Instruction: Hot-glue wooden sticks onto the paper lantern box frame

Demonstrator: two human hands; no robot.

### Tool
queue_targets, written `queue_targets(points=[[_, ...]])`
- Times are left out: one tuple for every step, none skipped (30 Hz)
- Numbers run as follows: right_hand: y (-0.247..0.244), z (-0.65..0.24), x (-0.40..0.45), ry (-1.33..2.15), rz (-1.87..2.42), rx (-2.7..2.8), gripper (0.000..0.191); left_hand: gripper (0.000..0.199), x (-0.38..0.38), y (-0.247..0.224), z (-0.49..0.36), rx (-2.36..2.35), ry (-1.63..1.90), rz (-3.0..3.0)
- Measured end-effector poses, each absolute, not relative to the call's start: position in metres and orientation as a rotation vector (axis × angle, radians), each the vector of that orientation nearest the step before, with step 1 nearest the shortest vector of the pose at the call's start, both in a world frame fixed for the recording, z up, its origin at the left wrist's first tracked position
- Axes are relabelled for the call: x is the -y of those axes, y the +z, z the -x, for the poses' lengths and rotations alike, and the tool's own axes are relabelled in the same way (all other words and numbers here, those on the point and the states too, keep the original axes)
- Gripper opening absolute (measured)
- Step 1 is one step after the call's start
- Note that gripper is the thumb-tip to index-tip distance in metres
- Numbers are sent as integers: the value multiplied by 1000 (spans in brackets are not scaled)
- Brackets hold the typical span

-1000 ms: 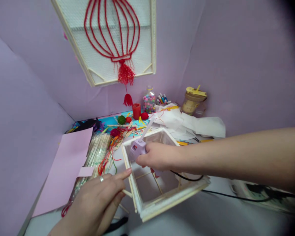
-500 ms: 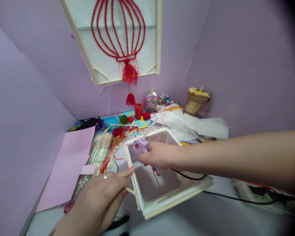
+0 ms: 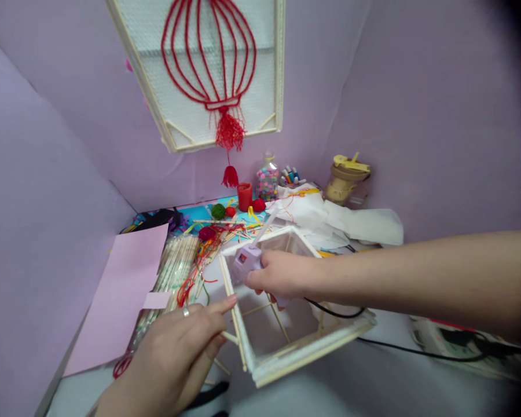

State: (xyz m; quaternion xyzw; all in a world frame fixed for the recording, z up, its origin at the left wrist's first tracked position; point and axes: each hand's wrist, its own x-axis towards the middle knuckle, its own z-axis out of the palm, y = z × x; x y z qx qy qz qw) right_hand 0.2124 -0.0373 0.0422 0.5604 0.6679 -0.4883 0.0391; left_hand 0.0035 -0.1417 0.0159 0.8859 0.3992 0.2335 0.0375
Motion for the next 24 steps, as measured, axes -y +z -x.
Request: queue_targets(points=[[42,-212,37,-1495,-1719,-2048,20,39,142,16,-3,-1227,714,-2718],[43,-213,37,-1492,-1721,-2047,20,39,142,16,-3,-1230,705,-2715],[43,-213,37,-1487,-1719,-2046,20,39,143,16,-3,-1233,696,-2713],[43,-213,37,-1481,-1711,-2048,21,39,143,15,-3,-1237,690,-2710],[44,-213,37,-1478,-1702,-2049,21,39,143,15,-3,-1235,691,-2707],[44,-213,37,-1478,-1701,-2048,21,39,143,15,-3,-1233,696,-2704],[44,-213,37,-1482,-1701,-2047,21,39,143,15,-3,-1232,704,-2703],[44,-214,37,-1486,-1700,-2049,21,39,143,15,-3,-1229,709,-2702],[44,-214,37,-1486,-1701,-2051,21,40,143,15,-3,-1228,714,-2701],[43,-214,37,-1483,-1703,-2053,22,40,143,15,-3,-1229,711,-2699],[43,-214,37,-1477,-1708,-2055,22,41,143,15,-3,-1231,709,-2698],[42,-214,37,-1471,-1713,-2055,22,41,143,15,-4,-1236,706,-2695],[42,-214,37,-1468,-1718,-2050,22,40,142,16,-4,-1237,706,-2694],[42,-214,37,-1467,-1721,-2044,21,40,142,16,-4,-1237,706,-2694],[41,-214,36,-1472,-1721,-2044,21,40,142,16,-4,-1238,706,-2695],[41,-214,36,-1480,-1716,-2043,21,40,142,17,-4,-1241,703,-2694],[40,-214,36,-1487,-1709,-2044,21,41,142,17,-4,-1243,701,-2692],[40,-214,36,-1492,-1699,-2050,22,41,142,17,-4,-1243,698,-2689],[39,-214,35,-1493,-1691,-2057,22,41,142,16,-4,-1245,696,-2686],[39,-215,35,-1489,-1687,-2063,23,41,142,16,-4,-1248,694,-2684],[38,-215,35,-1482,-1686,-2067,24,40,142,16,-4,-1246,699,-2685],[38,-216,35,-1471,-1687,-2067,24,40,142,16,-4,-1245,703,-2688],[39,-216,35,-1465,-1688,-2069,24,40,142,16,-4,-1247,706,-2692],[39,-216,35,-1458,-1693,-2066,24,40,142,16,-4,-1249,710,-2698]])
